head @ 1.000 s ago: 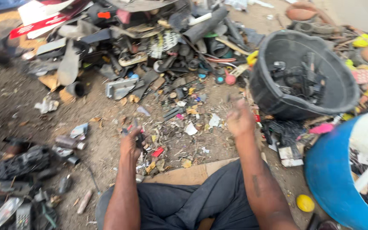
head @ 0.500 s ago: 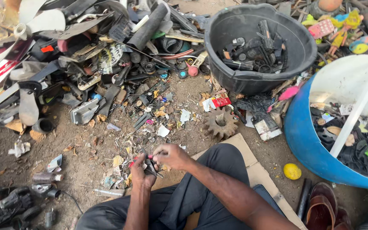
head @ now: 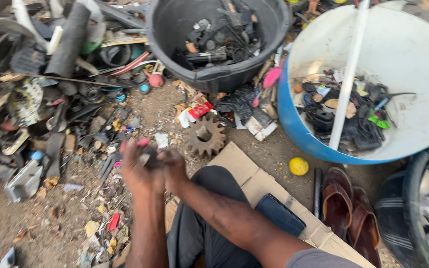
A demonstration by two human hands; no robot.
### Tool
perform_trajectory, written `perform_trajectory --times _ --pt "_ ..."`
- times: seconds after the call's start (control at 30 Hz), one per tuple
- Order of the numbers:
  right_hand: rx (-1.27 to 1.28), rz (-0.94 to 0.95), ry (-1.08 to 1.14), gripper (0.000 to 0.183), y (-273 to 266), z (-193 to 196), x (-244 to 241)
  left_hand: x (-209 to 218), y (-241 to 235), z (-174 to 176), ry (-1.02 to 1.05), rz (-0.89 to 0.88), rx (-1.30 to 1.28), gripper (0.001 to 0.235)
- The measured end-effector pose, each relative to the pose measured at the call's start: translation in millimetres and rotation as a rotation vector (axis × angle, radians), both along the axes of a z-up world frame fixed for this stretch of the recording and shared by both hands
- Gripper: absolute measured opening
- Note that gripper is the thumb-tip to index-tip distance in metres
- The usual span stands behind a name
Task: The person sits on a cardboard sheet and sorts through a pile of electronic waste and miscellaneous debris. They pick up various items such as plastic casings, wires, and small components, inspect them, and place them into nearby buckets or piles.
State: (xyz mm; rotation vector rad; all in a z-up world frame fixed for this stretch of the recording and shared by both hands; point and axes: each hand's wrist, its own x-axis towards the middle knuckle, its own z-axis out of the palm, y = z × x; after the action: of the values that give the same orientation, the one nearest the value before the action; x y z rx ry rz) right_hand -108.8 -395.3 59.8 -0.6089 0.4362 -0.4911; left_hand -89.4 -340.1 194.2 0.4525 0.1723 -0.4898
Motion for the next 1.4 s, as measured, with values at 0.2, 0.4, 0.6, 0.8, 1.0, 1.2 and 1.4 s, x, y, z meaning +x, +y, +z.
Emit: perform_trajectory --times 0.2,0.4,0.6,0.8,1.0,1.2,1.4 --pt "-0.061 0.173 0.136 0.023 12.9 -4.6 2.6 -63.0 -178.9 73.4 -0.345 -0.539 0.440 0.074" --pt "-0.052 0.205 0.162 0.032 8.7 -37.8 19.6 -54.2 -51.0 10.2 -0.373 -0.080 0.605 0.054" --pt "0.204 0.469 -0.004 0.028 13.2 -33.0 25.5 -3.5 192.4 -76.6 -0.224 0.449 0.864 0.031" --pt "0.161 0.554 0.052 0.044 4.1 -14.2 17.8 -12.3 333.4 -166.2 0.117 0.546 0.878 0.031" --pt "-0.023 0.564 0.173 0.034 2.4 -2.1 4.4 10.1 331.6 -214.7 0.072 0.447 0.771 0.029" --pt "-0.361 0.535 0.231 0.036 -25.8 21.0 -29.1 6.3 316.2 -213.2 0.059 0.378 0.958 0.026" --pt "-0.479 0.364 0.027 0.030 -104.4 74.3 -103.8 4.4 315.8 -197.6 -0.020 0.302 1.260 0.030"
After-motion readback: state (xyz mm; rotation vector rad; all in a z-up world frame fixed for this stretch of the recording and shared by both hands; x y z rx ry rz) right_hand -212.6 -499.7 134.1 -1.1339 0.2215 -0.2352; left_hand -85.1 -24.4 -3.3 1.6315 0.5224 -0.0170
